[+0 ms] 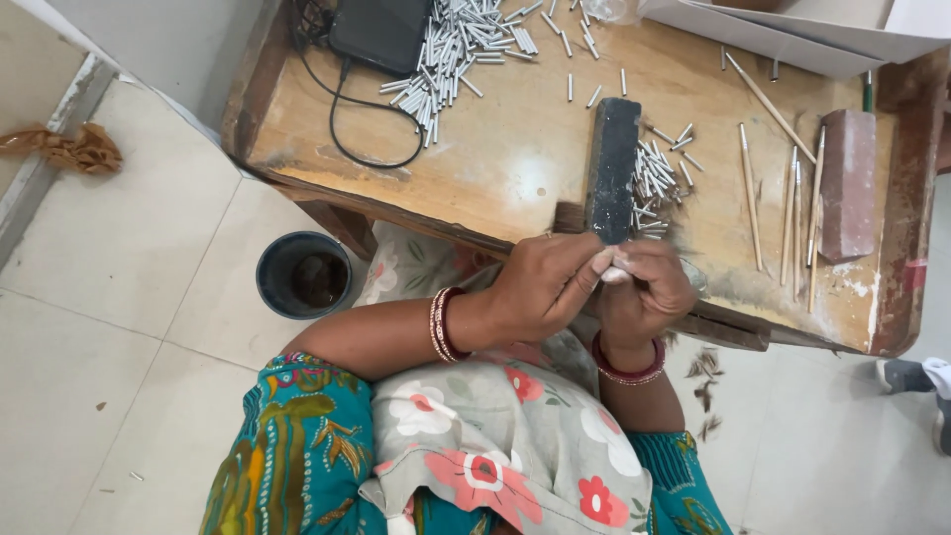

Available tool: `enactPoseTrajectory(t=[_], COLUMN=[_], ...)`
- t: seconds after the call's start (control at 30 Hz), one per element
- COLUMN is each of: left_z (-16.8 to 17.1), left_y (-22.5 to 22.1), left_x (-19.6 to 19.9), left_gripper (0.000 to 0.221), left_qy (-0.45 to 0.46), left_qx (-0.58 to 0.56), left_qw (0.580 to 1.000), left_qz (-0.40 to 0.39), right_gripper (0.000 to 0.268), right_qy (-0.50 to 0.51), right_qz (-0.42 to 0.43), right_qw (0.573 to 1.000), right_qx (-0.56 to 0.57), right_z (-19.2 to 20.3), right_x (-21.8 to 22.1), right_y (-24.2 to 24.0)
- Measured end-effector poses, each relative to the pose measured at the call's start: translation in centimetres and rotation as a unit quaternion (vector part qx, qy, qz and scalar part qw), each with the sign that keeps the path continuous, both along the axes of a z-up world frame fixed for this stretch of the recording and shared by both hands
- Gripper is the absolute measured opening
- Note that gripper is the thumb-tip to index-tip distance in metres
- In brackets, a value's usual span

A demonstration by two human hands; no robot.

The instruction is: The recorder is assembling or processing small white plastic or rubber components at a wooden desk.

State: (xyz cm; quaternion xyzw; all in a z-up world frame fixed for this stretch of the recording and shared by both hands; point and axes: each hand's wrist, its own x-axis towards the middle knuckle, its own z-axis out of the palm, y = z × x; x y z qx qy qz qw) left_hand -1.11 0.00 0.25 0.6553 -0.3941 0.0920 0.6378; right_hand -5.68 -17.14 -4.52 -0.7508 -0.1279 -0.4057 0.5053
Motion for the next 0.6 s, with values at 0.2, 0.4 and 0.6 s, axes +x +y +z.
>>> enactPoseTrajectory(t=[0.2, 0.4, 0.6], left_z=[-0.4, -2.2, -2.3], left_y=[0.5, 5.2, 3.7], left_x=[3.1, 18.1, 18.4], left_gripper=[0.013, 0.010, 0.022], left_qy=[-0.141, -0.255, -0.253], left_qx=[0.170, 0.399, 0.406], left_qw=[0.972, 0.799, 0.806], left_qz=[0.079, 0.371, 0.349], right_gripper=[0.028, 0.040, 0.040], right_qy=[-0.060, -0.049, -0.044], right_qz=[-0.080, -0.090, -0.092], right_qw=[0.993, 0.995, 0.995], right_qx=[-0.057, -0.005, -0.007], right_z=[-0.1, 0.5, 1.2], right_x=[1.2, 0.5, 0.3], right_y=[1.5, 0.1, 0.2])
